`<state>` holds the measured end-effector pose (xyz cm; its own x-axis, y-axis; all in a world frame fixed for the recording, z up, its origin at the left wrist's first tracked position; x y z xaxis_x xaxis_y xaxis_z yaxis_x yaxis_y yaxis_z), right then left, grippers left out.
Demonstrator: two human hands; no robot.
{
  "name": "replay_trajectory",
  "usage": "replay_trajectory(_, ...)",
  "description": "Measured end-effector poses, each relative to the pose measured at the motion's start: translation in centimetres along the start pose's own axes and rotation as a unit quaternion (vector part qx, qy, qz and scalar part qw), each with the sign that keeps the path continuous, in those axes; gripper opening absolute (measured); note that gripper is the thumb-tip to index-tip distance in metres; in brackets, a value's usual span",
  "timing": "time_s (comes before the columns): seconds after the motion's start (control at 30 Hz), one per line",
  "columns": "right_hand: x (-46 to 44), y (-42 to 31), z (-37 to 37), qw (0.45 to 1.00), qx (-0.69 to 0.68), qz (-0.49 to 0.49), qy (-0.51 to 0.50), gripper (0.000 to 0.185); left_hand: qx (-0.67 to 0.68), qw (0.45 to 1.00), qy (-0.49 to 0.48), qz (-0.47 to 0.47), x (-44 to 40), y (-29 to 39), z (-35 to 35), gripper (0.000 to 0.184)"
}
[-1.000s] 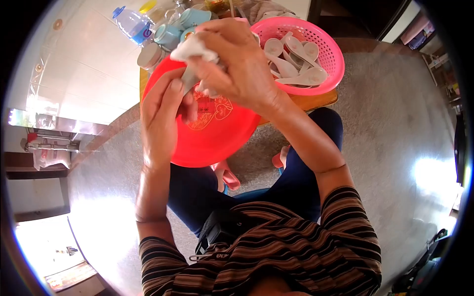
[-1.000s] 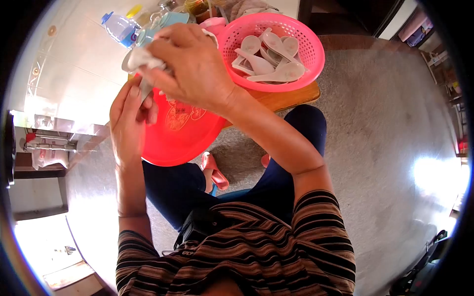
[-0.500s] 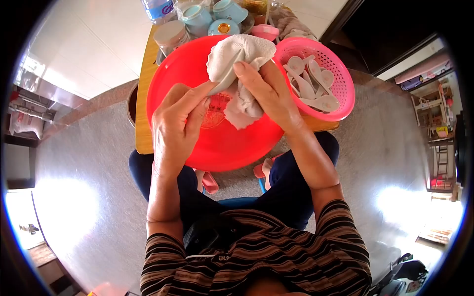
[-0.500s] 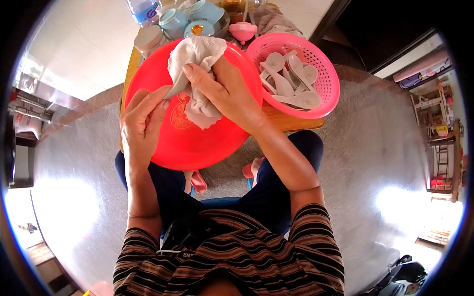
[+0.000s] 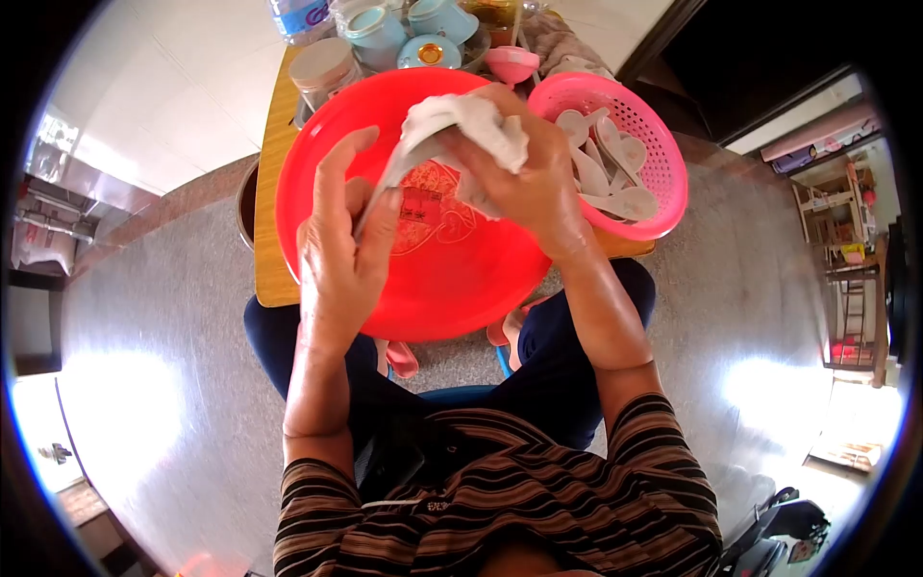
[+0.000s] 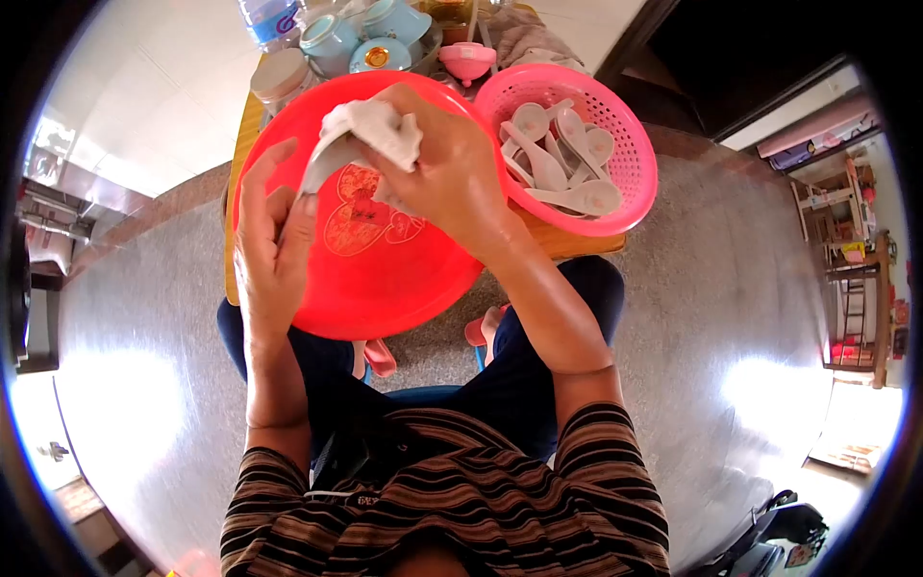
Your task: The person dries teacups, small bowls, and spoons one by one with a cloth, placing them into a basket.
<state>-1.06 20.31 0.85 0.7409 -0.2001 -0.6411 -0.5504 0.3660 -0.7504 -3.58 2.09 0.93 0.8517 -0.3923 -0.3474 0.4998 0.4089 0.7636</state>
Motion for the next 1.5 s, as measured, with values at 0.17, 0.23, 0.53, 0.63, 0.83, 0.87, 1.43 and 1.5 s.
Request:
replay_trajectory(0.17,0.1,-1.8,-0.2,0.979,0.18,0.092,0.024,0.031,-0.054,0.998,-0.033,0.022,-0.1,-1.1,0.1,0.027)
replay_trajectory(0.23,0.6,-3.2,-1.1,0.964,0.218,0.154,-0.006,0.033,0.051,0.986,-0.105,0.117,0.0,-2.3,-0.4,0.027)
replay_trajectory(0.53,0.0,-1.9,0.6,0.919,0.383,0.072,-0.067,0.014,-0.189,0.981,-0.044,0.001,-0.2,-2.0,-0.5,0.026)
replay_trajectory(0.63,-1.0,-1.0,6.2,0.929,0.369,-0.01,0.018,0.022,-0.297,0.955,-0.017,-0.017,-0.3,-3.2,-0.1,0.026)
replay_trajectory(0.83,0.1,3.4,12.9,0.821,0.504,-0.254,-0.079,0.031,-0.352,0.933,-0.04,-0.066,-0.3,-2.8,-0.8,0.018)
replay_trajectory(0.87,0.5,4.4,13.2,0.791,0.503,-0.325,-0.125,0.036,-0.348,0.933,-0.062,-0.069,-0.3,-2.9,-1.1,0.016)
replay_trajectory(1.43,-0.1,1.9,14.3,0.895,0.354,-0.273,0.009,0.044,-0.373,0.922,-0.04,-0.092,-1.1,-4.0,-1.1,0.016)
replay_trajectory(1.5,-0.5,0.3,13.2,0.916,0.331,-0.226,0.019,0.045,-0.391,0.912,-0.034,-0.121,-1.3,-3.3,-1.2,0.015)
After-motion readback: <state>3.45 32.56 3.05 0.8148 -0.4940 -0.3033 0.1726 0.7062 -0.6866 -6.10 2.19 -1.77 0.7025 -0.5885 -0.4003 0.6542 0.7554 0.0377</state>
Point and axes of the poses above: each hand's wrist, its own x-axis away from the middle knuckle, its own z-axis out of the back of the hand, y = z × x, the point moved 5 cm from there along -x, towards the middle knuckle, and after that the axes turned 7 degrees about -x, right-handed, at the moved point
